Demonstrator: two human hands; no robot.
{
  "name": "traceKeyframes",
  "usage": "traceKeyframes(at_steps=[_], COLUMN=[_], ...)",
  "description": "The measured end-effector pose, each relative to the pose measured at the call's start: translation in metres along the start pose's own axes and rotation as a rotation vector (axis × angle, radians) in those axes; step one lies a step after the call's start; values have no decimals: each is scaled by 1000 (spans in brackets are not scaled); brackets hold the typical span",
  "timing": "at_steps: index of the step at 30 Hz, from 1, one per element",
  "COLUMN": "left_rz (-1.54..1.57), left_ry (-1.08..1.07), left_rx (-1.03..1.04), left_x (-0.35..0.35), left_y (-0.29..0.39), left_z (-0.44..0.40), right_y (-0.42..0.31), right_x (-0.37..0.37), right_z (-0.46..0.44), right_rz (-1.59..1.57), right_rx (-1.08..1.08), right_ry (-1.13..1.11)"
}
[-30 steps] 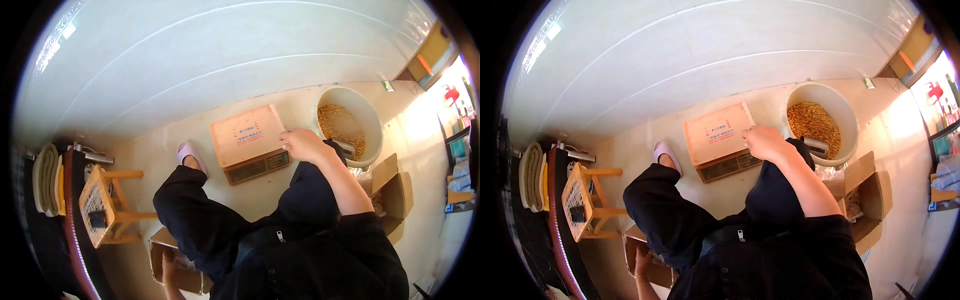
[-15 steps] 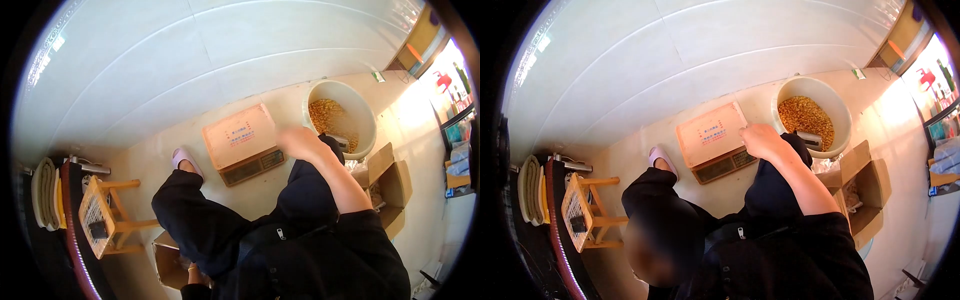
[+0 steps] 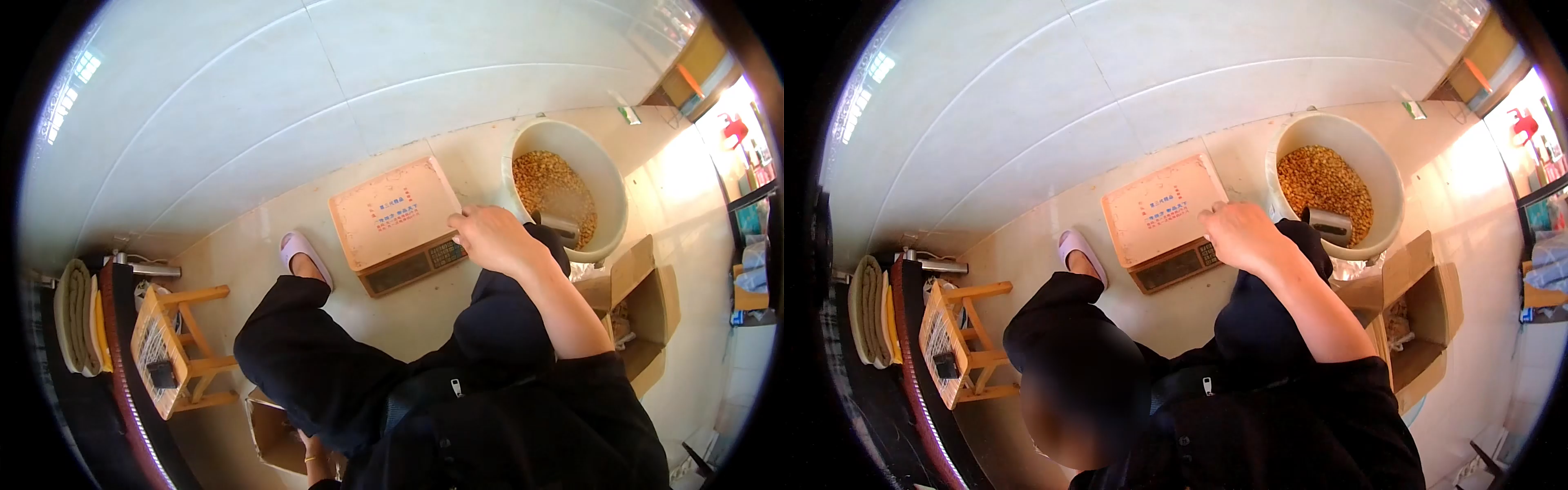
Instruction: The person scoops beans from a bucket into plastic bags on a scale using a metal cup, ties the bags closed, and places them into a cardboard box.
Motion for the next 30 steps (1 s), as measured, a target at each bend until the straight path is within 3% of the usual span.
traceKeyframes(at_steps=[6,9,11,12,15,18,20,22,23,24,26,29,30], left_rz=[50,48,-104,-114,-184,-211,-232,-354,-417,-395,-195,572,623], left_ry=[66,221,379,541,755,857,918,900,990,933,582,245,212], left_rx=[66,206,132,266,418,585,578,391,350,190,81,-287,-275], left_x=[-4,-21,-62,-85,-137,-190,-219,-251,-259,-260,-248,-213,-193], left_y=[-5,-5,119,168,232,247,260,225,228,227,236,172,178], left_z=[-19,-31,1,19,36,-13,-60,-153,-179,-207,-250,-343,-347], right_y=[-7,-9,-7,-10,-13,-12,-10,-8,-6,-5,2,12,16], right_x=[-10,-13,-11,-14,-19,-13,-11,-8,-9,-5,2,6,8], right_z=[4,4,4,5,5,5,4,3,2,2,4,4,5], right_rz=[-56,-61,-39,-36,-24,-32,-30,-29,-10,21,37,63,65], right_rx=[-56,-51,-36,-40,-41,-43,-38,-25,-1,14,32,80,89], right_ry=[65,117,108,112,111,103,106,85,93,35,-15,-42,-50])
Point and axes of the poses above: each hand's wrist, its own z-axis away from the middle knuckle, its own x-axis out of the palm, y = z × x, the point moved 8 cm from there along -z, towards the middle knuckle, and after that the axes turned 15 degrees about y, right-handed, at the moved point
